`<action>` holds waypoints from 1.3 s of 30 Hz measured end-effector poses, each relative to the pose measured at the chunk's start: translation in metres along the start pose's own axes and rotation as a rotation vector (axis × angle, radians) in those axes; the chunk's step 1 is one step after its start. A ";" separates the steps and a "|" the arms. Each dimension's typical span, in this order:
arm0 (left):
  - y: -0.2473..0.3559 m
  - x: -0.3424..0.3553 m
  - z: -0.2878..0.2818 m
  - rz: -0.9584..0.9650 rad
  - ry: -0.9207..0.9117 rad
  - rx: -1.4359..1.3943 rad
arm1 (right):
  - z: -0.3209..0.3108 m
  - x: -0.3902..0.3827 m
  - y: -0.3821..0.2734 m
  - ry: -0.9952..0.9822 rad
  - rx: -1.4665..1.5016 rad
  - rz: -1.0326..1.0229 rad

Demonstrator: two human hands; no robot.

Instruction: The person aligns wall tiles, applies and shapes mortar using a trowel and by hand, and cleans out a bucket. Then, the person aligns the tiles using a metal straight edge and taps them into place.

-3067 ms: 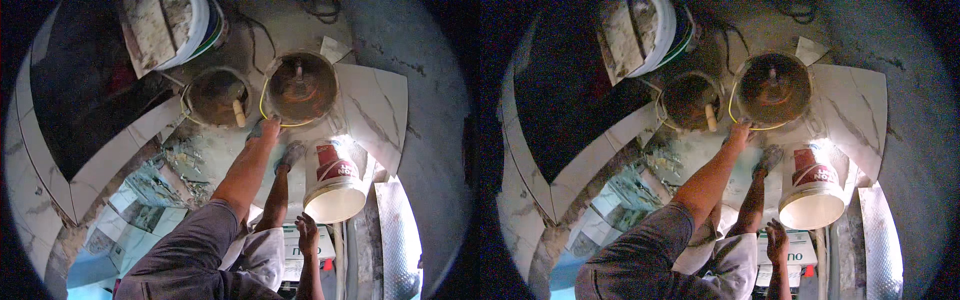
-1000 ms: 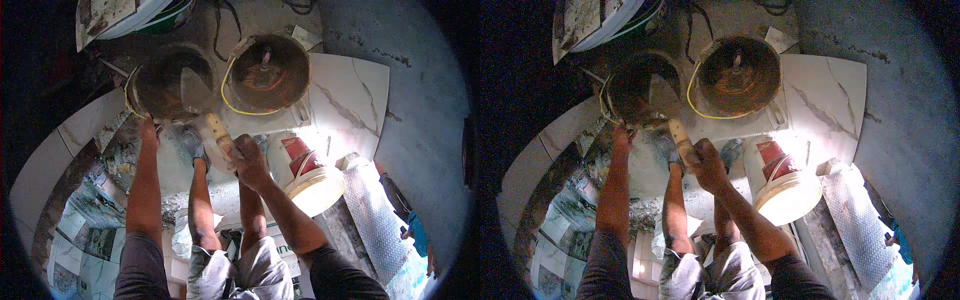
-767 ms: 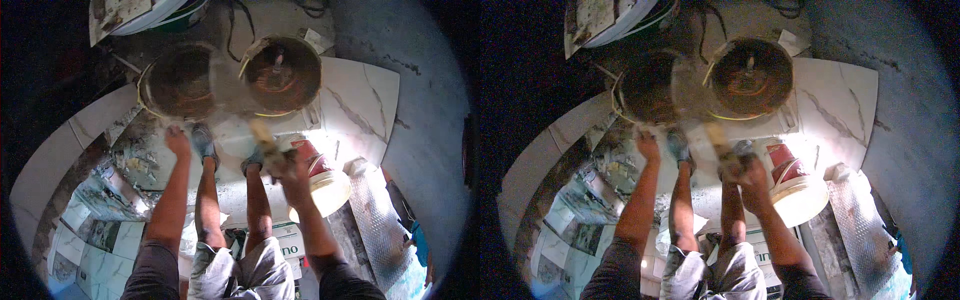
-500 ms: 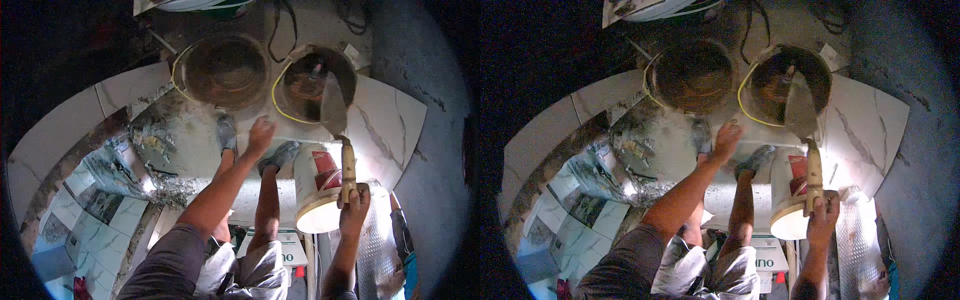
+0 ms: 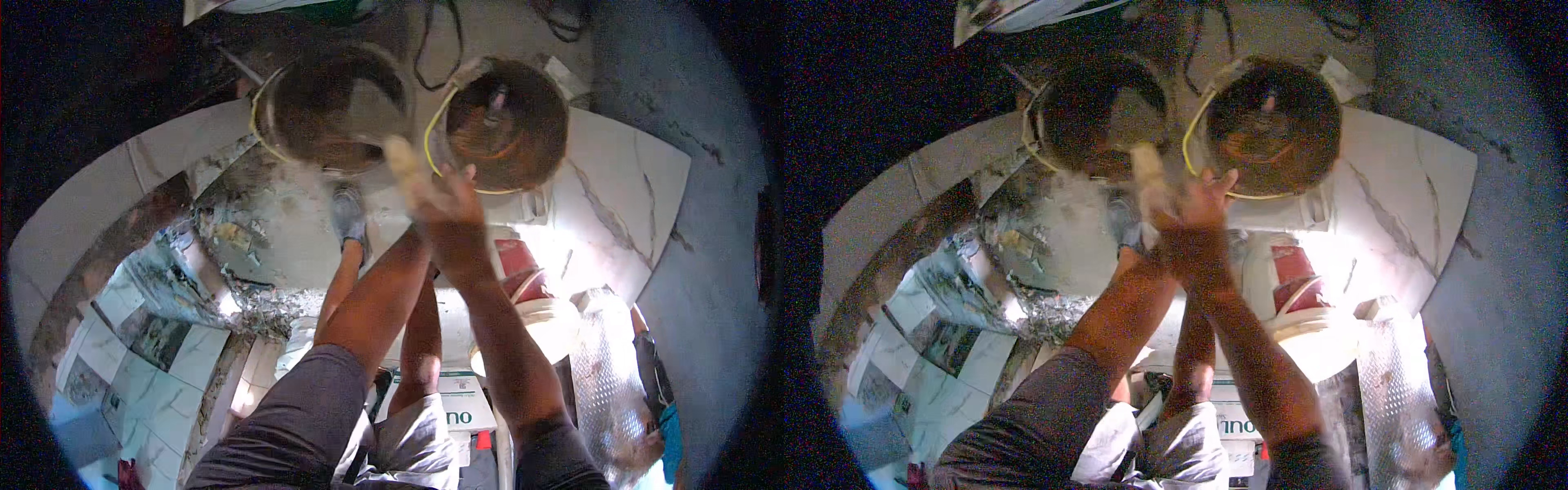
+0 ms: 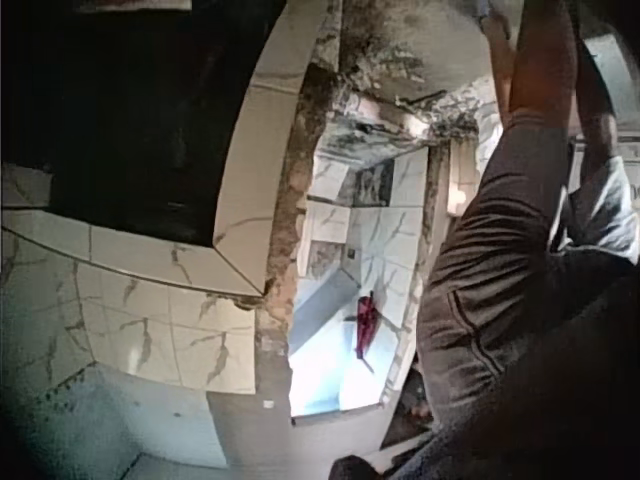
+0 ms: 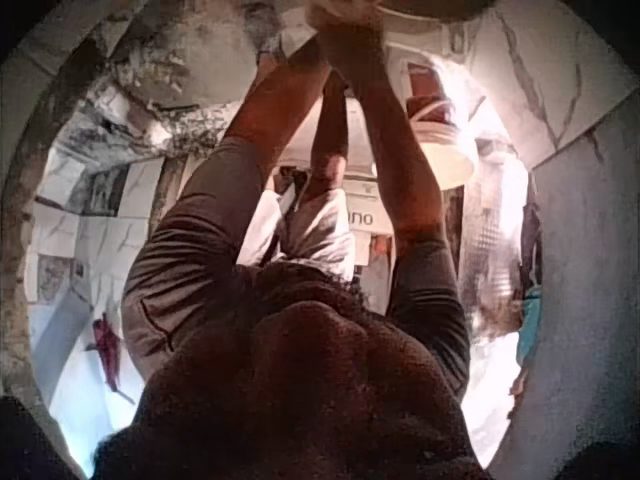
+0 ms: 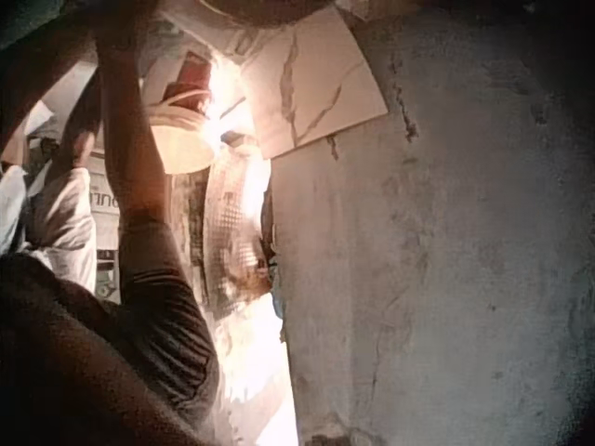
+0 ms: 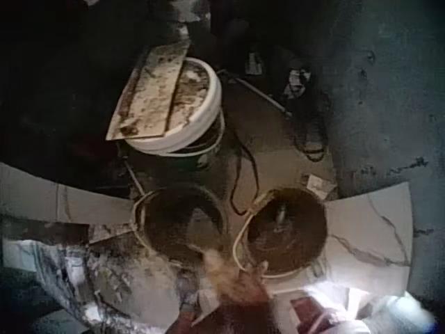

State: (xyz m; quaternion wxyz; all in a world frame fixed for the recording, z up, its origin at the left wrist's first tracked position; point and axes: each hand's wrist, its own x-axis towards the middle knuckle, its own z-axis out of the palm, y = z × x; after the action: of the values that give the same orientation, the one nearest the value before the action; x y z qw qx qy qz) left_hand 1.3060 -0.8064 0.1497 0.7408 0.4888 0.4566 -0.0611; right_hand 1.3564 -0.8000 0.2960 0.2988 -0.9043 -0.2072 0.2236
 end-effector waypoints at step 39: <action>0.249 -0.676 -0.275 -0.049 0.376 -0.593 | -0.334 -0.271 -0.394 -0.661 -0.583 -0.672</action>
State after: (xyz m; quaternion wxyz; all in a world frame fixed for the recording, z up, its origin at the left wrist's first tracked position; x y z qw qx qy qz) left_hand 0.8809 -0.7047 0.7849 0.7519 0.2439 0.5944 0.1475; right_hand 1.2170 -0.7972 0.8622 0.0100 -0.7155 -0.6204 0.3211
